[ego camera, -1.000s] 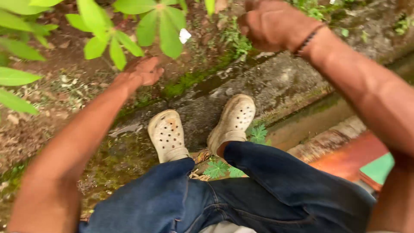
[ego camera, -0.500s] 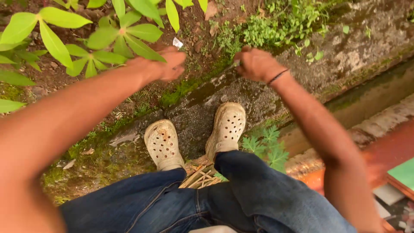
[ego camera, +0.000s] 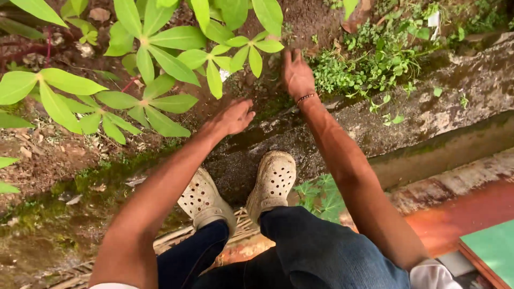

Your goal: Pulling out weeds from the garden bed.

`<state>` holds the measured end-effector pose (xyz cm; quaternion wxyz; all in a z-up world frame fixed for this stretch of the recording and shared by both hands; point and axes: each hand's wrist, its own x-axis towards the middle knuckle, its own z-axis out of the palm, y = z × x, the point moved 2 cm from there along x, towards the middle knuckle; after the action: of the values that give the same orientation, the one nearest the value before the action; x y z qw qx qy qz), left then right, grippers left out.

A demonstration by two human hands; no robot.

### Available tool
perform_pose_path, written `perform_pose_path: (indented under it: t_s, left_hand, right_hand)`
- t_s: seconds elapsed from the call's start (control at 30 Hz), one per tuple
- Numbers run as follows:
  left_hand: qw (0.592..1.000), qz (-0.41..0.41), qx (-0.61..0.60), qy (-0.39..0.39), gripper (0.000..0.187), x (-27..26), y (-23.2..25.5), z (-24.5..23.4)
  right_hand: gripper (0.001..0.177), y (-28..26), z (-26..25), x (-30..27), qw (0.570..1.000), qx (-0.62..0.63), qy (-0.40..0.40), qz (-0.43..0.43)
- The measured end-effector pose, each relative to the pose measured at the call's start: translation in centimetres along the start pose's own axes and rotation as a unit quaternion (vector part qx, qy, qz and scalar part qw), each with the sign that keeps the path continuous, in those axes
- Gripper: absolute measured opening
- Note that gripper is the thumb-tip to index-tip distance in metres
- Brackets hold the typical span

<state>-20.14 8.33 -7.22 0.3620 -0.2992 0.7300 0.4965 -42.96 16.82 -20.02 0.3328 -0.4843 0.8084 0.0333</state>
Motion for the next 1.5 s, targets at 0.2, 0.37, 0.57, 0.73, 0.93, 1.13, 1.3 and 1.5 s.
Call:
perform_pose_path:
  t_s: [0.2, 0.37, 0.57, 0.73, 0.93, 1.13, 1.3, 1.5]
  left_hand:
    - [0.994, 0.055, -0.031, 0.086, 0.033, 2.9, -3.7, 1.7]
    - [0.988, -0.05, -0.143, 0.036, 0.034, 2.4, -2.5, 1.1]
    - [0.971, 0.045, -0.122, 0.201, 0.028, 8.0, -9.2, 5.5]
    - [0.964, -0.111, -0.11, 0.216, 0.029, 3.1, -5.6, 1.4]
    - [0.959, -0.111, 0.098, 0.242, 0.034, 3.5, -7.3, 2.0]
    - [0.96, -0.156, -0.035, 0.23, 0.018, 2.1, -4.7, 0.0]
    - [0.952, -0.23, -0.137, 0.15, 0.035, 0.7, -5.8, 1.0]
    - [0.964, -0.184, -0.092, 0.168, 0.028, 2.3, -7.6, 1.4]
  right_hand:
    - [0.044, -0.1, -3.1, 0.0, 0.998, 0.005, 0.062, -0.017]
    - [0.053, -1.4, -3.4, -1.0, 0.998, 0.046, -0.032, 0.02]
    - [0.039, -0.2, -1.8, 1.5, 0.999, 0.029, 0.01, 0.009]
    - [0.033, 0.5, -2.8, 2.2, 0.993, 0.107, -0.04, 0.019]
    - [0.031, 3.4, -3.4, 1.7, 0.883, 0.468, -0.011, 0.031]
    - [0.027, -1.6, -9.6, -4.1, 0.827, 0.544, -0.117, -0.088]
    - [0.032, -4.6, -11.1, -5.7, 0.927, 0.303, -0.192, -0.112]
    - [0.049, 2.4, 2.6, -0.7, 0.996, 0.035, -0.076, 0.034]
